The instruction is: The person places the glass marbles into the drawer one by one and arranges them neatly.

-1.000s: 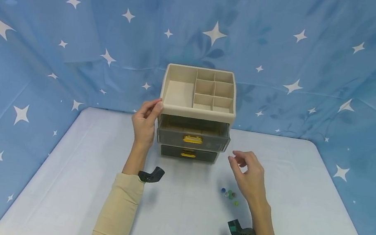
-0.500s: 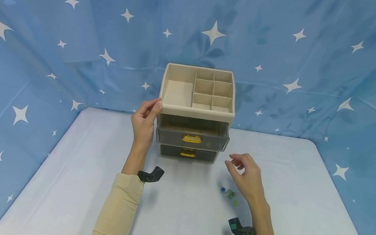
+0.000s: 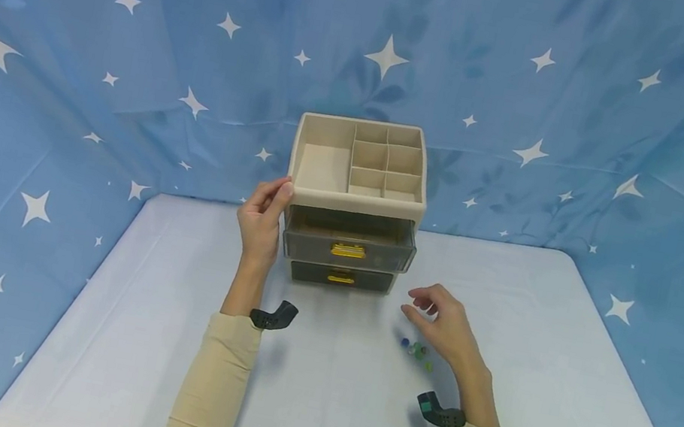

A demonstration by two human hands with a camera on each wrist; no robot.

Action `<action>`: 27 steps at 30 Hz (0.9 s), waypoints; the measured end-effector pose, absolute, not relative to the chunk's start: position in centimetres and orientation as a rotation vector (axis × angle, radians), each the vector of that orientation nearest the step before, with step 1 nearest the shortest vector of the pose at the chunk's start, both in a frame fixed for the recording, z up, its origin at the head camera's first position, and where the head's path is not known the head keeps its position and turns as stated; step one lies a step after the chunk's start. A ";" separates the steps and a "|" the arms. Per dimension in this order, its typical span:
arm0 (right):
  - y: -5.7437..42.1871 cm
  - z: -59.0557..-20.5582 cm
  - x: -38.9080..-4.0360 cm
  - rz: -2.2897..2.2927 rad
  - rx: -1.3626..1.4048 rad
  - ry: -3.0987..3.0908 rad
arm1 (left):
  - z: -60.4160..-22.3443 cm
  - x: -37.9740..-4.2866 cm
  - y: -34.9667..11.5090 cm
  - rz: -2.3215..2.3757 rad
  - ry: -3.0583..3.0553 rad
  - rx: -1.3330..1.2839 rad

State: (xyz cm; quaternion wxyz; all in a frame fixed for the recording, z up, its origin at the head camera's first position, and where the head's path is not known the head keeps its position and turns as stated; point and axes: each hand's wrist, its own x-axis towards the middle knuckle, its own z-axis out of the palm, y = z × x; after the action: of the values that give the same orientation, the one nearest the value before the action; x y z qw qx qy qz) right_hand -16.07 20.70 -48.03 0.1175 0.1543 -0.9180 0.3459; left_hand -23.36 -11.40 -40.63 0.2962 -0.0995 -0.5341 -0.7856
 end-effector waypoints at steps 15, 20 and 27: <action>21.1 -48.6 -16.0 1.106 0.472 -2.877 | -40.3 -23.1 -11.5 -2.085 -1.448 -0.238; 21.2 -48.7 -16.0 1.099 0.461 -2.958 | -39.7 -22.6 -11.3 -2.072 -1.447 -0.243; 21.6 -49.1 -16.2 1.111 0.451 -3.071 | -40.6 -23.5 -11.4 -2.077 -1.423 -0.244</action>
State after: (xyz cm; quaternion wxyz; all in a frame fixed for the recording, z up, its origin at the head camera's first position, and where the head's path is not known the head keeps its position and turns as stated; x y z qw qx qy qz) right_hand -16.23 21.63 -49.14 -0.0774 0.1363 -0.9287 0.3362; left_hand -23.48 -11.40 -40.63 0.3015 -0.0919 -0.5364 -0.7829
